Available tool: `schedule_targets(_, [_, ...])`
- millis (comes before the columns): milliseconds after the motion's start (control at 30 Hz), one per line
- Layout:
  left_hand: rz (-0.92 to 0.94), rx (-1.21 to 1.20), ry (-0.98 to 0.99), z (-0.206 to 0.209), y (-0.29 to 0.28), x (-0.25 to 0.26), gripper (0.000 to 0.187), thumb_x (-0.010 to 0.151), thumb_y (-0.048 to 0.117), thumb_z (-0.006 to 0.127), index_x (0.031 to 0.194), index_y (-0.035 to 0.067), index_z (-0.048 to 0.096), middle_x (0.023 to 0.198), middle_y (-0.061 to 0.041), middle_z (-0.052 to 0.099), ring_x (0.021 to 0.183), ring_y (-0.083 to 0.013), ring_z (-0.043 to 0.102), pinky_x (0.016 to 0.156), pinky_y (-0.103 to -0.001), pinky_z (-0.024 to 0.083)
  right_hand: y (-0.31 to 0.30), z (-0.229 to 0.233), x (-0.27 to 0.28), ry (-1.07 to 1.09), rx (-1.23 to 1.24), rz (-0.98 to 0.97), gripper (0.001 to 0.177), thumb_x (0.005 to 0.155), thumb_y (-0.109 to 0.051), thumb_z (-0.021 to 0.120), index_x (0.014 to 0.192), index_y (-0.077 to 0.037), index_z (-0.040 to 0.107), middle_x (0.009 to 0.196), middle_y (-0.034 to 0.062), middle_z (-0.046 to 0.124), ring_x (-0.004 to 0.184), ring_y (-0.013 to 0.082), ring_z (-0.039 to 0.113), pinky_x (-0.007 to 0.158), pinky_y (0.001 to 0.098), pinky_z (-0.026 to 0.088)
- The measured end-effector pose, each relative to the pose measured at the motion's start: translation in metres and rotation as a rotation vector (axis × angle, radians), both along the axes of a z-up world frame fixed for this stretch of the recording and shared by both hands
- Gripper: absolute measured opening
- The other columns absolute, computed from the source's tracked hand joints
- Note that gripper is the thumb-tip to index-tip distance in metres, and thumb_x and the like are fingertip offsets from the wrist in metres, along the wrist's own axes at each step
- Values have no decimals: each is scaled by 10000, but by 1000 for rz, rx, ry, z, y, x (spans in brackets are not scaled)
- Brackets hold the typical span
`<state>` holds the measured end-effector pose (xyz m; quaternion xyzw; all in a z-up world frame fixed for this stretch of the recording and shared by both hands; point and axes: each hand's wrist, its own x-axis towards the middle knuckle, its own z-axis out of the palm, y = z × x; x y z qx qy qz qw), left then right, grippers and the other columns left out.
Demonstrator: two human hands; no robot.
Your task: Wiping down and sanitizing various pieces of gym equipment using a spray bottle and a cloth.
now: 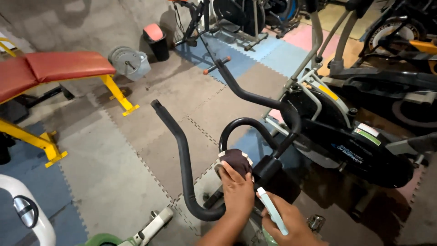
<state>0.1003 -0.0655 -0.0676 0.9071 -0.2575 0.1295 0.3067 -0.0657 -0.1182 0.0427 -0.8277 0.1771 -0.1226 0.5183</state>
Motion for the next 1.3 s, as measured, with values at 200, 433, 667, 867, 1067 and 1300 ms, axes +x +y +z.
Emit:
schedule_targets(200, [108, -11, -247, 14, -9, 12, 904, 937, 336, 648, 1529, -166, 184, 1400, -419, 433, 1091, -482, 604, 909, -443, 541, -9, -13, 3, -11, 83, -64, 570, 741, -72, 732, 1307, -118, 684, 856, 16, 818, 688, 117, 727, 665, 266, 567])
schedule_targets(433, [86, 22, -266, 95, -18, 60, 750, 885, 197, 640, 1503, -82, 320, 1340, -284, 525, 967, -377, 633, 815, -437, 551, -27, -2, -9, 33, 80, -128, 559, 771, -98, 723, 1327, -118, 668, 929, 29, 833, 784, 125, 772, 715, 290, 597])
schedule_targets(667, [-11, 273, -537, 103, -41, 108, 724, 893, 412, 665, 1451, 16, 430, 1170, -142, 574, 826, -281, 606, 689, -383, 537, -33, 8, -10, -9, 2, -127, 576, 803, -121, 738, 1365, -99, 615, 1005, 29, 818, 812, 118, 776, 726, 307, 599])
schedule_targets(867, [-266, 258, -630, 110, -69, 137, 607, 907, 477, 627, 1334, 55, 538, 1069, -114, 586, 769, -303, 589, 700, -434, 492, -38, 21, -3, 31, 4, -128, 568, 806, -123, 721, 1363, -110, 614, 976, 29, 809, 798, 127, 752, 717, 322, 578])
schedule_targets(1067, [-464, 382, -764, 92, -115, 141, 413, 920, 462, 563, 1042, 68, 573, 988, -160, 600, 838, -324, 529, 810, -452, 416, -41, 12, -7, -54, 46, -195, 568, 801, -108, 739, 1357, -76, 627, 963, 58, 824, 789, 143, 772, 689, 321, 577])
schedule_targets(1300, [-679, 649, -613, 103, -124, 113, 406, 998, 427, 439, 1084, 86, 642, 1075, -161, 628, 1097, -361, 523, 1077, -532, 262, -43, -11, -19, -135, -10, -289, 558, 802, -101, 770, 1345, -69, 648, 902, 54, 808, 706, 120, 731, 637, 304, 568])
